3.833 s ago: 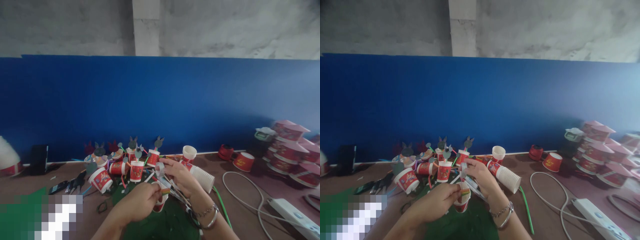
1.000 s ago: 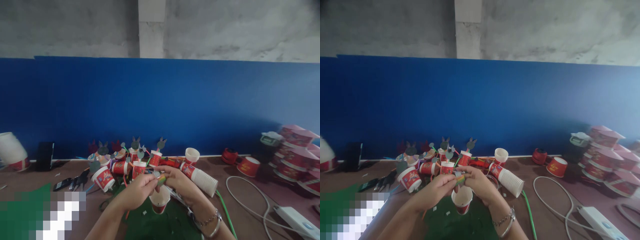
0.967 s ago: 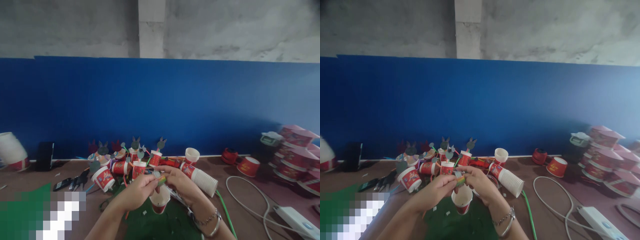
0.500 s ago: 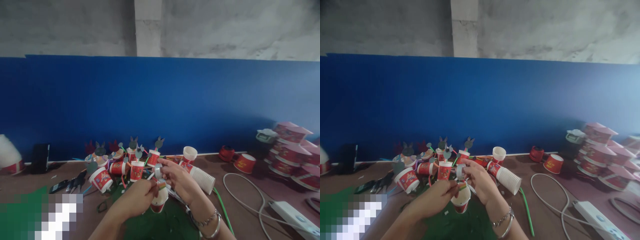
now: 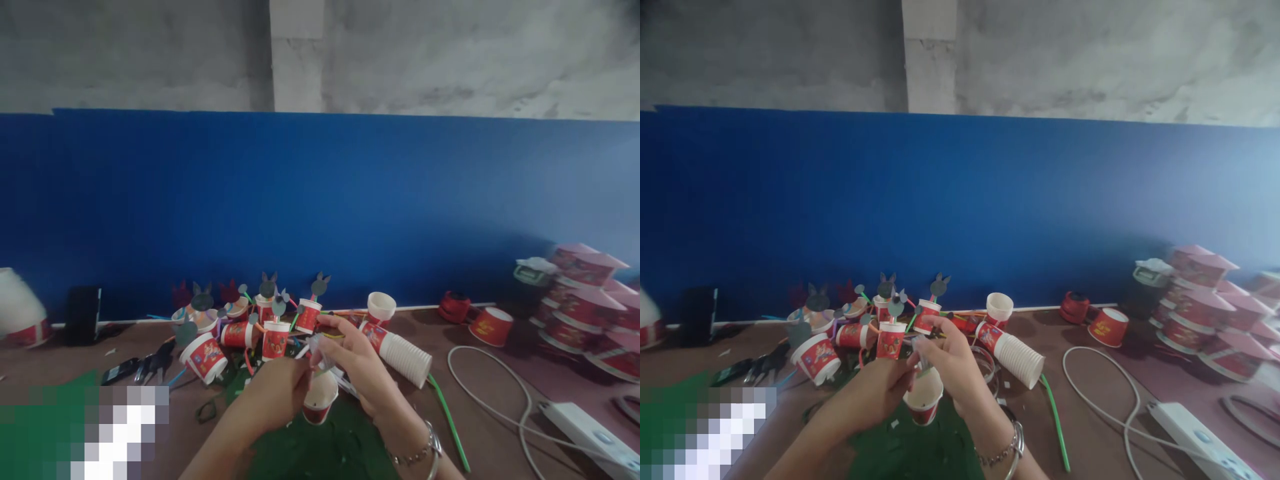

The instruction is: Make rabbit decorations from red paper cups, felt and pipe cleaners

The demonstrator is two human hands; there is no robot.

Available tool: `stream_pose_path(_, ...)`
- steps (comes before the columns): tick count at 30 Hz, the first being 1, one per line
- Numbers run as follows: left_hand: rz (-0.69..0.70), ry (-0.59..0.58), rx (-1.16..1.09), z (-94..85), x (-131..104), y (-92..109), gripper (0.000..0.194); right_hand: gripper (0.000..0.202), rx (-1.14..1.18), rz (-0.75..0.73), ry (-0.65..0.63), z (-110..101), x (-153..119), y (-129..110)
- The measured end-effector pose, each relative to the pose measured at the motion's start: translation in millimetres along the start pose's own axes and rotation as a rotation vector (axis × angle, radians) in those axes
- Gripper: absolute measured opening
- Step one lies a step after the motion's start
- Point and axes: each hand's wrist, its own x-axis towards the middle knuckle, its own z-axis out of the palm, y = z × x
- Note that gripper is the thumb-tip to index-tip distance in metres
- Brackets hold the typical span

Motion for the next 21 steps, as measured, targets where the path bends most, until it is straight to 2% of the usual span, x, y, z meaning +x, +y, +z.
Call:
stream_pose_path(4, 0.058, 0.013, 0.137, 10.5, 3, -2, 0.031, 0.055, 0.016, -0.009, 0.08, 1, -1, -3)
stream_pose_path(9, -0.004, 0.019, 0.196, 12.2, 8, -3, 0.028, 0.047, 0.019, -0.022, 0.015, 1, -7, -7)
stream_pose_path(14, -0.035, 0.13, -0.045, -0.3, 11, -6, 0.029, 0.048, -0.035, -0.062, -0.137, -6, -11, -11)
stream_pose_path(17, -0.036, 0.199, -0.231, -3.9, 12, -9, 0.034, 0.041, -0.137, -0.088, -0.206, -12, -11, -11)
stream_pose_path(21, -0.05, 0.199, -0.423, -5.6, 13, -12, 0.031, 0.037, -0.285, -0.057, -0.24, -18, -9, -11)
